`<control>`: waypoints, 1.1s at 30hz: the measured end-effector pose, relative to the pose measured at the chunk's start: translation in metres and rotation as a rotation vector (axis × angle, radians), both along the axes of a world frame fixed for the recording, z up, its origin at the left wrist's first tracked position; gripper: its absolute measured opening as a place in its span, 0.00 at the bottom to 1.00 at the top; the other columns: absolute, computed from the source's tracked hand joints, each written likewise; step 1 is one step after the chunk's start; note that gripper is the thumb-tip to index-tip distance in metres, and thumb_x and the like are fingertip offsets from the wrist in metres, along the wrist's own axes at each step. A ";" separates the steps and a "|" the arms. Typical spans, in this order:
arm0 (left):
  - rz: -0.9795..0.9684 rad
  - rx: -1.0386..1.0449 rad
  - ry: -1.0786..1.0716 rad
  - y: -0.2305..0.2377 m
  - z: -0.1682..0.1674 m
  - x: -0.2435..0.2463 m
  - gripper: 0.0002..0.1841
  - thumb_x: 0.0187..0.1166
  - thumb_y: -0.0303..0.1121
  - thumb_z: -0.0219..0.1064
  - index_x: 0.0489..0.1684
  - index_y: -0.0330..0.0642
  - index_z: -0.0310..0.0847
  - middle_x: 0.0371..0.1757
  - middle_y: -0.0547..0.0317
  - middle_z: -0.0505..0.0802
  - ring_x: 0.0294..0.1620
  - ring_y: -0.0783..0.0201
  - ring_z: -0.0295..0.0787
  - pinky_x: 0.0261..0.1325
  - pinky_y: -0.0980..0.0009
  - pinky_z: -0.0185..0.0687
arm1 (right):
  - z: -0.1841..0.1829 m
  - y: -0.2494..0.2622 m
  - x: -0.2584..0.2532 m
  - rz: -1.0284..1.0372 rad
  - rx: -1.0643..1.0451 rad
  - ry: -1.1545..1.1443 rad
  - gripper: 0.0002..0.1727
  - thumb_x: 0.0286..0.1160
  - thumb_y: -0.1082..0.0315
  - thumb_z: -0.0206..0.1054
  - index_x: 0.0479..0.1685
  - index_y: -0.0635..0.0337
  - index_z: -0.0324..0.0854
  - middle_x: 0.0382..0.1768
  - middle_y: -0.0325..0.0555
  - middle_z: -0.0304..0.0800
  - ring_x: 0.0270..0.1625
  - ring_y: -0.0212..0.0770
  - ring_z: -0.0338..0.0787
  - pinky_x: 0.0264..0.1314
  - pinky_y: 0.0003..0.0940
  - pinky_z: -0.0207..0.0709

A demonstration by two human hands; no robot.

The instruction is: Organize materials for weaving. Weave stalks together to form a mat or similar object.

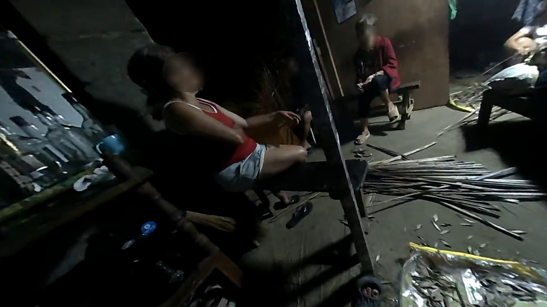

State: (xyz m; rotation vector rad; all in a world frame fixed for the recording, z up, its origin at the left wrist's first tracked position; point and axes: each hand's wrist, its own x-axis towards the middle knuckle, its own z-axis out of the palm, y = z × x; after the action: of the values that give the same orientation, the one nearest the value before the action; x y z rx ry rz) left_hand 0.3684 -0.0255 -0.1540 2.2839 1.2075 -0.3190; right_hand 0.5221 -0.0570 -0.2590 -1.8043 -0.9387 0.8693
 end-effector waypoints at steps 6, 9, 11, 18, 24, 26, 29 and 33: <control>0.065 -0.083 0.003 0.015 0.006 0.010 0.17 0.89 0.30 0.52 0.64 0.29 0.83 0.62 0.33 0.90 0.66 0.38 0.87 0.68 0.41 0.77 | 0.012 -0.015 -0.025 0.328 0.079 0.008 0.31 0.93 0.53 0.44 0.76 0.77 0.67 0.56 0.74 0.85 0.55 0.65 0.89 0.62 0.64 0.78; 0.096 -0.082 -0.050 0.012 0.002 0.012 0.17 0.89 0.30 0.54 0.66 0.31 0.81 0.61 0.34 0.90 0.63 0.40 0.88 0.68 0.43 0.79 | 0.008 -0.016 -0.025 0.215 0.097 -0.095 0.32 0.92 0.50 0.43 0.66 0.75 0.75 0.40 0.68 0.86 0.43 0.63 0.88 0.51 0.65 0.78; 0.073 -0.104 -0.035 0.015 0.001 0.008 0.19 0.93 0.35 0.52 0.72 0.36 0.79 0.64 0.36 0.89 0.67 0.41 0.87 0.71 0.43 0.78 | 0.016 -0.016 -0.022 0.097 0.064 -0.116 0.31 0.94 0.52 0.43 0.69 0.72 0.77 0.46 0.69 0.88 0.49 0.64 0.89 0.58 0.65 0.78; 0.029 -0.032 -0.014 0.005 -0.001 0.002 0.18 0.93 0.34 0.52 0.66 0.33 0.83 0.58 0.37 0.92 0.61 0.42 0.90 0.68 0.45 0.79 | 0.019 0.002 0.000 -0.131 -0.113 0.191 0.30 0.97 0.53 0.38 0.75 0.71 0.71 0.60 0.69 0.83 0.61 0.59 0.84 0.67 0.58 0.72; 0.124 -0.052 0.074 0.029 -0.016 0.007 0.17 0.92 0.32 0.52 0.68 0.36 0.81 0.61 0.39 0.91 0.66 0.44 0.87 0.71 0.47 0.77 | 0.032 -0.010 -0.024 0.303 0.014 0.052 0.31 0.94 0.51 0.42 0.89 0.55 0.63 0.56 0.65 0.88 0.53 0.59 0.89 0.61 0.60 0.77; 0.129 -0.056 0.028 0.025 -0.013 0.013 0.15 0.89 0.28 0.53 0.62 0.31 0.83 0.57 0.36 0.91 0.63 0.44 0.88 0.69 0.47 0.78 | 0.032 -0.012 -0.028 0.365 -0.061 -0.019 0.30 0.94 0.48 0.42 0.79 0.63 0.68 0.47 0.64 0.88 0.51 0.63 0.89 0.58 0.64 0.78; 0.095 -0.141 0.071 0.024 -0.011 0.016 0.16 0.90 0.26 0.50 0.62 0.29 0.81 0.58 0.36 0.89 0.63 0.44 0.87 0.68 0.49 0.77 | 0.031 -0.013 -0.027 0.342 -0.113 -0.103 0.29 0.95 0.50 0.42 0.66 0.68 0.73 0.42 0.64 0.87 0.50 0.64 0.89 0.56 0.63 0.77; -0.029 -0.202 0.163 0.031 -0.011 0.007 0.19 0.95 0.34 0.47 0.70 0.35 0.79 0.59 0.40 0.90 0.58 0.47 0.89 0.66 0.49 0.79 | 0.028 -0.010 -0.020 0.188 -0.130 -0.094 0.28 0.95 0.50 0.42 0.63 0.67 0.76 0.43 0.63 0.87 0.50 0.63 0.89 0.56 0.62 0.76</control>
State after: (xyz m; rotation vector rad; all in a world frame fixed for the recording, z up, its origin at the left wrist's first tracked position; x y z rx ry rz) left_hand 0.3756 0.0054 -0.1654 2.1349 1.1636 -0.6198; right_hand 0.5022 -0.0670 -0.2308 -1.9034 -1.1492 0.9887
